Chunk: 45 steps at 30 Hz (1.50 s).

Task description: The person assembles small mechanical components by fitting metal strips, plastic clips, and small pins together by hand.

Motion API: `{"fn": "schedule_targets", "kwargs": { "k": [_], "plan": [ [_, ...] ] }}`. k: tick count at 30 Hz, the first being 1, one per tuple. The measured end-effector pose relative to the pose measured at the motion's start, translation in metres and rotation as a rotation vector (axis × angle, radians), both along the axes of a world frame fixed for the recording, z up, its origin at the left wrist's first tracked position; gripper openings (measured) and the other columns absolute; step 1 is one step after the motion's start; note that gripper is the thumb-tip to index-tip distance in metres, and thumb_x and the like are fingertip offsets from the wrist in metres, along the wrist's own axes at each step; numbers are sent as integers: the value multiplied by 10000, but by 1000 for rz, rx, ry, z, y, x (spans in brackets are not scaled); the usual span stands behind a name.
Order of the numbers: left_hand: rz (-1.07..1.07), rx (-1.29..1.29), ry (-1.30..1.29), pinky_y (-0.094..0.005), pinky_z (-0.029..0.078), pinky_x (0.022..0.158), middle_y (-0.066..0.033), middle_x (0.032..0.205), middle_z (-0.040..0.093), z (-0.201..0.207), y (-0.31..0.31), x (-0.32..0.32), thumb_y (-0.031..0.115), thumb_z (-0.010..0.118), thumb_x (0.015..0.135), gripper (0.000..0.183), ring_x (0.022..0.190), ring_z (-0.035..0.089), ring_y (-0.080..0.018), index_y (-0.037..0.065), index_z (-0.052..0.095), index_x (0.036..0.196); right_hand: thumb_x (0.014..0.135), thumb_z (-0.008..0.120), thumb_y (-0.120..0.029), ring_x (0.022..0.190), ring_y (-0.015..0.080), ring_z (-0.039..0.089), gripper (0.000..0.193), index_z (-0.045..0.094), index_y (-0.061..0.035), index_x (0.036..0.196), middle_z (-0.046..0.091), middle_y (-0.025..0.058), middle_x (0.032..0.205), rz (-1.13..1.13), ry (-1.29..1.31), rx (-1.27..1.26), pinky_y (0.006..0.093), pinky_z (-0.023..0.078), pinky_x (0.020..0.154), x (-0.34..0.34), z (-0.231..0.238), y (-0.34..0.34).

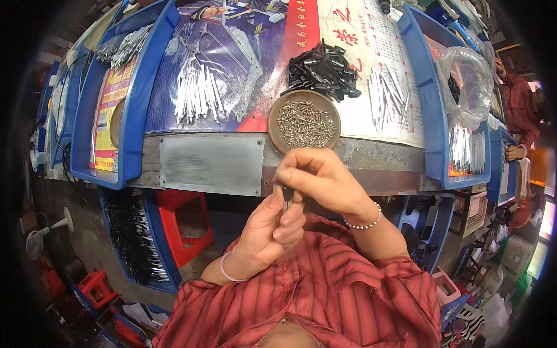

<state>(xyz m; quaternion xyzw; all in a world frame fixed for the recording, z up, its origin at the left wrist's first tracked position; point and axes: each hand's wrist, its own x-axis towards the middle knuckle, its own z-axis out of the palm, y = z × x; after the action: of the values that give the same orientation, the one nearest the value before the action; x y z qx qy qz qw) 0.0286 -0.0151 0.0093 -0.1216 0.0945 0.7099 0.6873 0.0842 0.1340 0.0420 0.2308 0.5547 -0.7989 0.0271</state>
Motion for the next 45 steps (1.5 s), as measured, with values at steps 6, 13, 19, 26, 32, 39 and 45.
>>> {"fn": "schedule_targets", "kwargs": {
  "k": [6, 13, 19, 26, 32, 39, 45],
  "plan": [
    [11, -82, -14, -186, 279, 435, 8, 674, 472, -6, 5, 0, 353, 464, 939, 249, 463, 367, -52, 106, 490, 958, 887, 551, -153, 731, 52, 509, 163, 556, 9, 903, 560, 22, 811, 9, 109, 224, 207, 421, 630, 8, -10, -4],
    [-14, 16, 72, -189, 258, 425, 15, 659, 450, -1, 5, -3, 361, 458, 936, 290, 457, 341, -49, 90, 538, 1004, 901, 541, -167, 717, 218, 561, 193, 581, 17, 860, 559, 112, 803, -1, 195, 607, 297, 446, 646, 8, 4, 11],
    [-22, 12, 87, -191, 247, 426, 16, 643, 441, 0, 4, -7, 359, 451, 940, 299, 447, 323, -48, 88, 558, 1010, 783, 612, -89, 690, 309, 572, 169, 566, -10, 925, 542, 135, 813, -32, 72, 1398, 380, 464, 614, -7, 0, 34],
    [-25, 0, 68, -192, 244, 427, 18, 643, 442, -2, 3, -8, 356, 445, 944, 299, 447, 322, -48, 87, 565, 996, 766, 565, -22, 728, 354, 561, 119, 538, -10, 881, 553, 145, 813, 250, -136, 1595, 419, 447, 629, -22, -9, 44],
    [-23, 0, 63, -197, 248, 433, 18, 627, 448, -5, 1, -10, 344, 451, 946, 300, 451, 317, -48, 75, 569, 1009, 741, 565, 2, 655, 328, 567, 106, 539, 15, 843, 563, 151, 737, 81, 3, 1358, 360, 457, 593, -22, -7, 52],
    [-24, 3, 48, -198, 244, 434, 14, 613, 448, -5, 3, -11, 337, 455, 947, 299, 449, 314, -50, 70, 572, 1009, 780, 596, -18, 647, 144, 600, 57, 564, 14, 815, 607, 87, 715, -104, -41, 901, 263, 466, 600, -18, -6, 59],
    [-21, 0, 48, -196, 244, 426, 10, 605, 443, -5, 5, -14, 343, 446, 949, 310, 432, 311, -49, 68, 572, 1015, 780, 607, 25, 716, 86, 582, 80, 541, 13, 824, 584, 20, 762, -146, 41, 336, 222, 488, 629, -13, -1, 57]
  ]
}}
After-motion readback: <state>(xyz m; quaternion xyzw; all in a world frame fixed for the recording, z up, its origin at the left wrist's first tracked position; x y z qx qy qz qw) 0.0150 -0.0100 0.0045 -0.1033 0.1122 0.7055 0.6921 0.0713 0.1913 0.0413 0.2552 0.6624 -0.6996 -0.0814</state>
